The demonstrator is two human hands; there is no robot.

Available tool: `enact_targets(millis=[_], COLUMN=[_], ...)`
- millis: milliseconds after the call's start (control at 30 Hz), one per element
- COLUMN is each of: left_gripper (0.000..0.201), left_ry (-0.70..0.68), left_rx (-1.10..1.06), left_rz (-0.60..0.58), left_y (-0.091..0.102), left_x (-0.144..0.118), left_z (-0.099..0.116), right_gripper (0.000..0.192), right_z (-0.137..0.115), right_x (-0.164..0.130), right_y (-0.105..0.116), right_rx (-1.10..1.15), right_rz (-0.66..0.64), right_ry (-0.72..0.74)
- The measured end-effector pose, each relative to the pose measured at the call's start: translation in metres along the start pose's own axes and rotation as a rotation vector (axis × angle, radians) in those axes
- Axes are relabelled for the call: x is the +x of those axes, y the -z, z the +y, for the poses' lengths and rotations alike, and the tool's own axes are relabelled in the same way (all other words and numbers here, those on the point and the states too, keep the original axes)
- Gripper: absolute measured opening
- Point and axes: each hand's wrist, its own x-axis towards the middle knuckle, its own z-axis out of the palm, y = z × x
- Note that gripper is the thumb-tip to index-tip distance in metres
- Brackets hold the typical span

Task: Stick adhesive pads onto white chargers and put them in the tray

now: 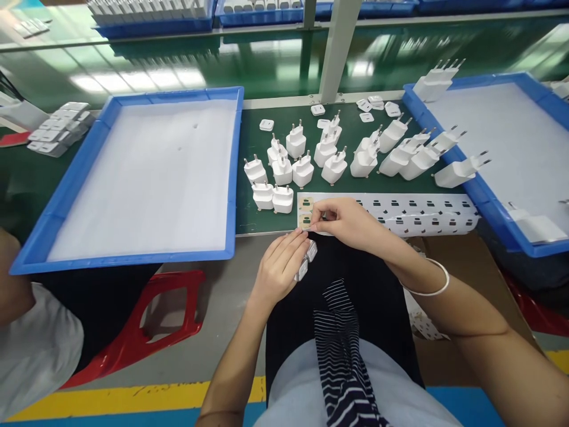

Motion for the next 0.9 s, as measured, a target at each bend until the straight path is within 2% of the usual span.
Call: enact_targets(millis=[133,233,300,433,633,800,900], left_gripper=[0.038,0.037,0.036,0.036,0.039,0.041,0.045], left_ry=[-0.006,-0.004,-0.002,0.009,0.109,0.259,0.395], left_rx=[0.025,0.037,0.038,0.023,-0.080,-0.298,-0.497], left_rz=[0.009,0.018,0.019,0.021,0.048,0.189,0.279], left_y=[-0.002,-0.003,-0.002,-0.002,-0.003,-0.002,-0.003], left_x=[0.000,-0.001,-0.001,0.000,0.003,0.012,0.022], left_z=[0.001,0.001,0.001,0.001,0.004,0.015,0.028], right_gripper=[0.015,0.018,0.018,0.007,0.020,0.018,0.019], right_z=[-0.009,-0.016,-0.017,-0.010,0.001,0.012,0.020], right_x=[0.014,0.026,0.031,0.028,-0.002,-0.032,-0.051], right_y=[0.011,0.021,0.026,0.035,0.049,0.049,0.040], right_rx=[0.038,0.110,0.209,0.399,0.728,0.823,0.856], right_rz=[-0.161,-0.287,-0.301,-0.179,0.033,0.053,0.152], right_ry=[-0.040,-0.136,-0.178,-0.163,-0.137,-0.153,-0.157])
